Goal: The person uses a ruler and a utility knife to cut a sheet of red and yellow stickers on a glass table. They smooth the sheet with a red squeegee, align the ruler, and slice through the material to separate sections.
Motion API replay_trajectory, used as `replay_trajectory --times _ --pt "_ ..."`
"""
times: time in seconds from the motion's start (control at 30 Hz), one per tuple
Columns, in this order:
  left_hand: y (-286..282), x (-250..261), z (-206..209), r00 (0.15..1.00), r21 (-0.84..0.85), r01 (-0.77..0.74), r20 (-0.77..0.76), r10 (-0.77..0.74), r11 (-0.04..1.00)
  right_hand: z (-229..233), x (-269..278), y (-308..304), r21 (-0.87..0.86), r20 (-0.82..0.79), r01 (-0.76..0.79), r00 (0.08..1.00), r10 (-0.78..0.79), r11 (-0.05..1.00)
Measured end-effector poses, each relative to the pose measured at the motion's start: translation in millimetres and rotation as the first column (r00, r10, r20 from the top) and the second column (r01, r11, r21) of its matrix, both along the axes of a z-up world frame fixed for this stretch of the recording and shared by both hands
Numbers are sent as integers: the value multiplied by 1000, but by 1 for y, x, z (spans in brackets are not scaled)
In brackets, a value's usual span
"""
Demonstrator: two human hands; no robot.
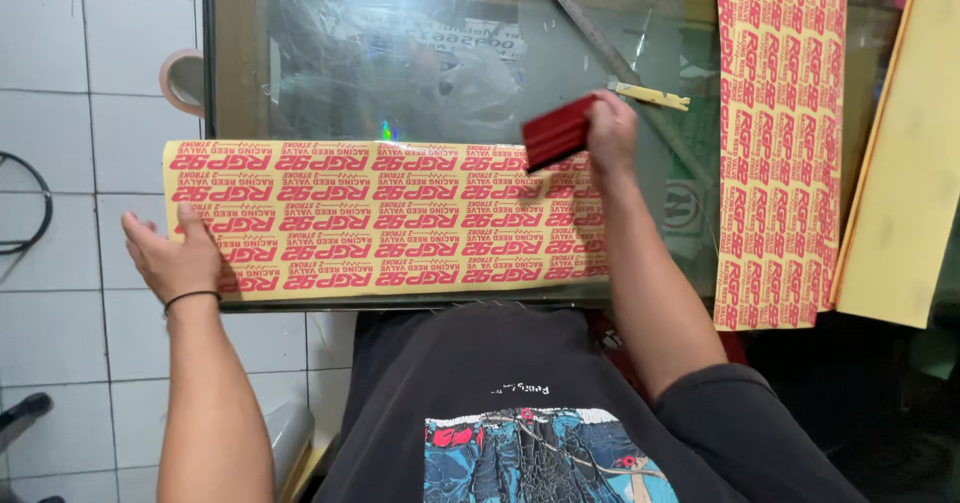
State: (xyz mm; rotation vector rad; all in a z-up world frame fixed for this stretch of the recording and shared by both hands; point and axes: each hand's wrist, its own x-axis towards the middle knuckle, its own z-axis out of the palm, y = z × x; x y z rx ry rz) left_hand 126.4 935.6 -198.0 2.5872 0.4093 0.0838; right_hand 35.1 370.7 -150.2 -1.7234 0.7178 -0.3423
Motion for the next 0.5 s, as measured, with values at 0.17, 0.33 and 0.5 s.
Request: replay_trajectory --times 0.17,0.33,0.5 --pt "51 20 -45 978 -42 111 -175 -116 993 36 -106 -15 -258 -360 179 894 -267 949" --pt "51 13 -39 994 -257 32 -89 -56 966 15 -137 -17 -143 -730 -133 683 -15 981" --pt "45 7 10 995 -365 90 68 -70 927 35 -149 -36 -234 -682 -118 727 -77 965"
